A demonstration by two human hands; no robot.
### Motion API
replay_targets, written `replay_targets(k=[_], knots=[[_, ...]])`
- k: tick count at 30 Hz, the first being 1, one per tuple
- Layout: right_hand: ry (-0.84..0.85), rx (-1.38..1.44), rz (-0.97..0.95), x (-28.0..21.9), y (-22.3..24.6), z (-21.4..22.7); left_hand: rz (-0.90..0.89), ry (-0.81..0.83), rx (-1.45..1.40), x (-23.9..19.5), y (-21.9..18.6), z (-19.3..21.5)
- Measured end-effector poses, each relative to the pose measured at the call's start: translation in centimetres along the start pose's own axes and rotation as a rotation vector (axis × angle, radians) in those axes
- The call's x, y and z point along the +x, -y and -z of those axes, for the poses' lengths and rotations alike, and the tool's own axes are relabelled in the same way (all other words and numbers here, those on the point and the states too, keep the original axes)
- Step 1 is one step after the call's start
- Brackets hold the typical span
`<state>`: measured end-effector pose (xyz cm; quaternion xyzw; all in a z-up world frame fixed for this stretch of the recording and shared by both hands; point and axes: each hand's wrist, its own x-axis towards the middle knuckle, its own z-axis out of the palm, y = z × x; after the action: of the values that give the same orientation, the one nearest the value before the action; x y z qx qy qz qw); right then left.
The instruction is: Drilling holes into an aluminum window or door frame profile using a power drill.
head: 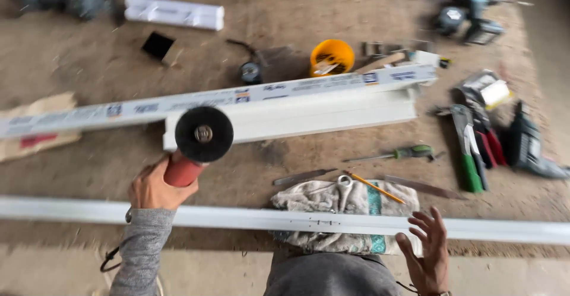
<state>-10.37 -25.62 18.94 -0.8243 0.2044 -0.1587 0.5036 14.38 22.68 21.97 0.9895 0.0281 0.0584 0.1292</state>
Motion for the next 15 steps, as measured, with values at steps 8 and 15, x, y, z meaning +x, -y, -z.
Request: replay_targets(k=[8,15], knots=[[0.964,0.520,0.246,3.6,8.8,-9.0,0.310,-0.147,-0.415,-14.0,-14.1,11.1],[1.020,1.185,-0.538,-0.6,4.5,-8.2,0.418,0.002,-0.653,-24.4,-27.5,3.4]])
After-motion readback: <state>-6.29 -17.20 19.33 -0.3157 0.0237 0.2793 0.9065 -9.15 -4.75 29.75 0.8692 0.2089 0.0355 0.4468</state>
